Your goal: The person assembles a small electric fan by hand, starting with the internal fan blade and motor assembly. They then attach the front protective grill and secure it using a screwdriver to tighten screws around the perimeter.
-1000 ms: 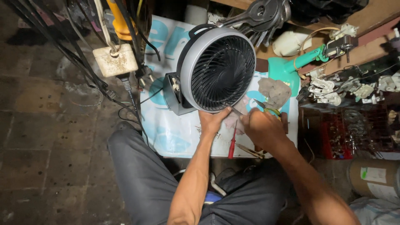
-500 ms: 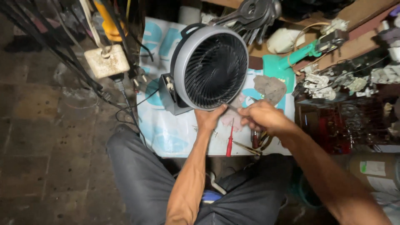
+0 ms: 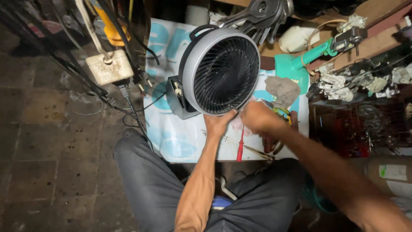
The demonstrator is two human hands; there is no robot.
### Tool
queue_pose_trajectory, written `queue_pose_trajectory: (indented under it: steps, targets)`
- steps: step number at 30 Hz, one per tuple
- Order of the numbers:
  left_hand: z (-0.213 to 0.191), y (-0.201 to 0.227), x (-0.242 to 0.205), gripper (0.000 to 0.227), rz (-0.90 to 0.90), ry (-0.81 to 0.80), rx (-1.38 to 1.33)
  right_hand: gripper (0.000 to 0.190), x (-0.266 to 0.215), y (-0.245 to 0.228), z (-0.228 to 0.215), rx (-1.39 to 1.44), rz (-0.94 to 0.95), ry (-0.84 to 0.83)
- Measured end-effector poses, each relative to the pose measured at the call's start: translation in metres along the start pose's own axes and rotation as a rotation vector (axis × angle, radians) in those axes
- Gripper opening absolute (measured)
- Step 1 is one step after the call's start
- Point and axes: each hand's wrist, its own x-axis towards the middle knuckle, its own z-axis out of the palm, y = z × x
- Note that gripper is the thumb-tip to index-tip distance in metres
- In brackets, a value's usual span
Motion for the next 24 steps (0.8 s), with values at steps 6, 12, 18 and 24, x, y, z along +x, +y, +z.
queue_pose_trajectory:
  steps: [6,12,18,24]
  targets:
    - [-0.005,-0.005,0.004,0.089,-0.062,-0.034,0.016,0.029,-0.007,0.01,-0.013,0.956,0.15,-0.222]
    - [-0.006,-0.027,0.007,0.085,-0.031,-0.041,-0.085,0.022,0.018,0.003,0.016,-0.097,-0.184,0.097]
    - [-0.003,-0.016,0.011,0.065,0.036,-0.024,-0.046,0.019,0.014,-0.011,0.043,-0.334,-0.39,0.285]
    - [0.0,0.021,0.007,0.053,0.117,-0.062,0.061,0.025,0.009,-0.019,0.008,0.055,-0.119,0.059]
